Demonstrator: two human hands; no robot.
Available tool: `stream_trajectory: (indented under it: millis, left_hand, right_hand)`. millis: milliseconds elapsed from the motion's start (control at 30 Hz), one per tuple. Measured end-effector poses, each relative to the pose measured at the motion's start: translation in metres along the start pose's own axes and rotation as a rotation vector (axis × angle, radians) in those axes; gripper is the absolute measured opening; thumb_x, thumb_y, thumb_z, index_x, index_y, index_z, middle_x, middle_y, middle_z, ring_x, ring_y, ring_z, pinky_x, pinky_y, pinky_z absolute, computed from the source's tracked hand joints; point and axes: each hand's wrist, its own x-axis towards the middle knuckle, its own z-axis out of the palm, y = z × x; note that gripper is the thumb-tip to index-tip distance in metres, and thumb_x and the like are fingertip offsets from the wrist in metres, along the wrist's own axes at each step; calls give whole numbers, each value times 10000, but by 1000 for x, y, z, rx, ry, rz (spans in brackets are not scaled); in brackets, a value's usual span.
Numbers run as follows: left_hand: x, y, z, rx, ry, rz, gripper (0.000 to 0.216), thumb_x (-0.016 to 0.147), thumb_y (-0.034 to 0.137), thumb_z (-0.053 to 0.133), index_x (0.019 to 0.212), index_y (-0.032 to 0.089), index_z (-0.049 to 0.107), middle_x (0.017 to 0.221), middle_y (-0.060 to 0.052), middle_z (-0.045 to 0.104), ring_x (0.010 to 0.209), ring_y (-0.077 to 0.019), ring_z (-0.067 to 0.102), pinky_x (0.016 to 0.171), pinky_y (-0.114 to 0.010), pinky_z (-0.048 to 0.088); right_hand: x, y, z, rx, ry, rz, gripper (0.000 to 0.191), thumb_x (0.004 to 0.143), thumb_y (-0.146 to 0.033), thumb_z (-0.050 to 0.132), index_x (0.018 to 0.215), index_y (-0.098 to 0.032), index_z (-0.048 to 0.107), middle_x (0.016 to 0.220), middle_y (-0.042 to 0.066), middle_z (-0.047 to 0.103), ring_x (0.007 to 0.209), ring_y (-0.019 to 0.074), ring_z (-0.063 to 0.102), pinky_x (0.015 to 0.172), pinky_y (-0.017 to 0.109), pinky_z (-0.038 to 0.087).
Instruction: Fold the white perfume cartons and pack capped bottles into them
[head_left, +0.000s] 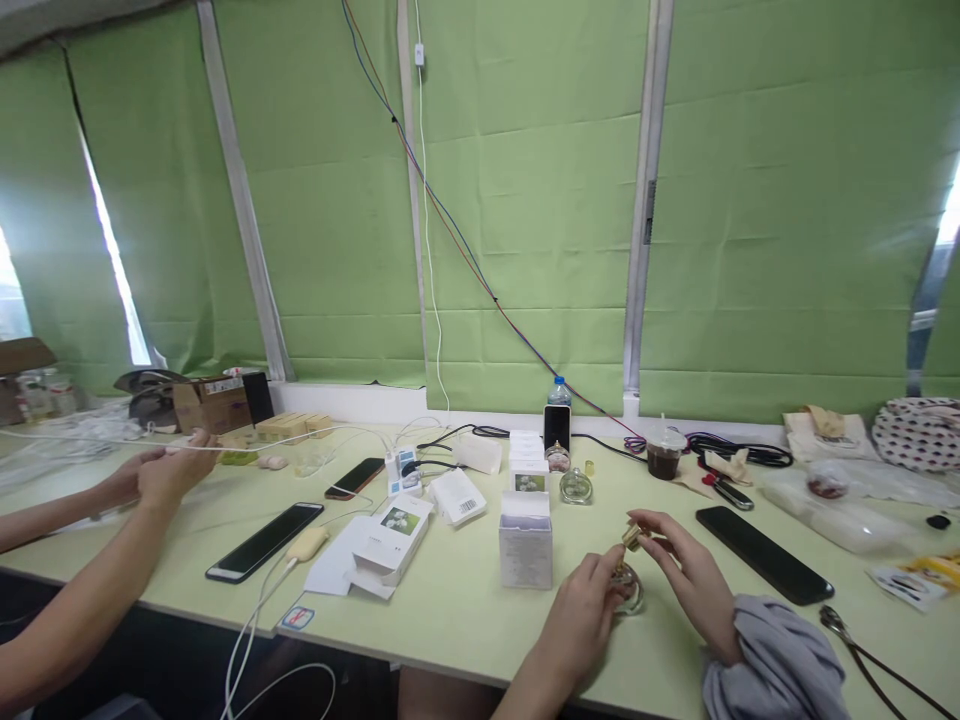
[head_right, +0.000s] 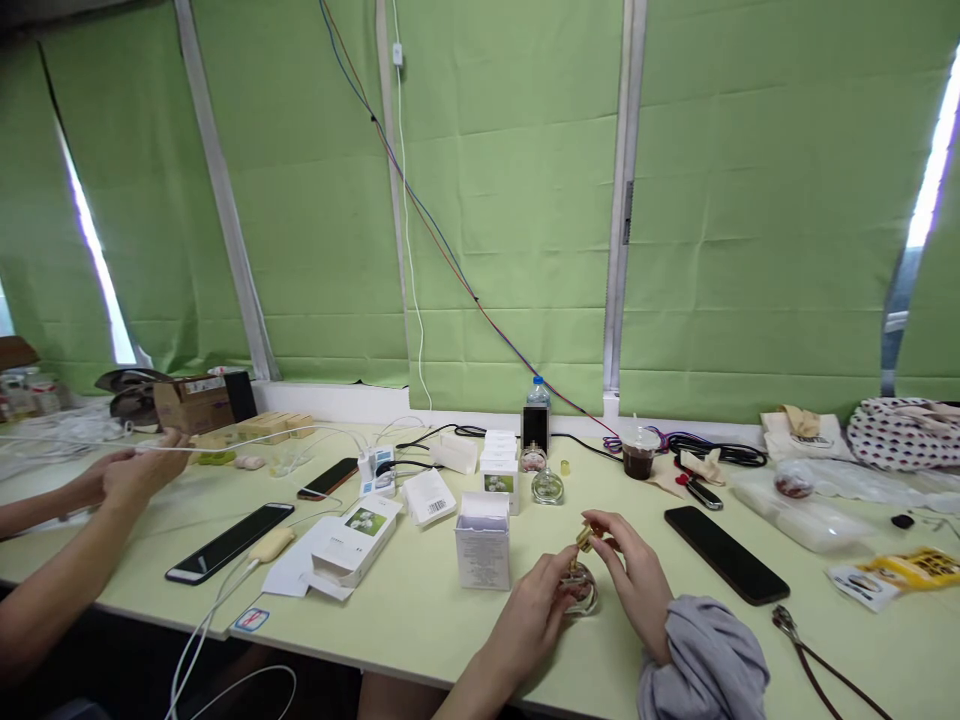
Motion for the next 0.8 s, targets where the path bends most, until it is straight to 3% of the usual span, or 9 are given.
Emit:
stream_trajectory:
  millis: [133,267,533,800]
  left_hand:
    - [-1,-3,2,-16,8,-3,660,841,36,440,1423,318,309,1169,-57,580,1050,-207,571,946,-366,457]
    - [-1,-9,6,-99,27,-69,714,832,54,463,1467,229,189,1213,-87,599,1071,-210,577,979,-380,441]
    - [1,-12,8,-94,22,-76,738,815,55,464,1470,199,157,1180,-99,615,1030,-221,596,944,-404,461]
    - [1,-13,9,-127,19,-86,735,815,67,477,1469,177,159,1248,-130,588,1091,-230,590,975,-416,452]
  right_hand:
    - [-1,1,0,2,-14,-13,267,939,-353,427,1124,-215,561,1097,74,648,961,202,650,861,342,522]
    - [-2,0,0,-9,-19,-38,249,950,-332,423,1128,-222,559,1095,75,643,922,189,653,832,328,528]
    - [-3,-5,9,-16,-77,-177,258,934,-286,436,1091,-249,636,1089,73,661,1012,201,634,868,307,527]
    - [-7,-9,17,-1,-95,-188,306,934,-238,421,1116,-277,663,1053,59,666,964,185,649,833,284,532]
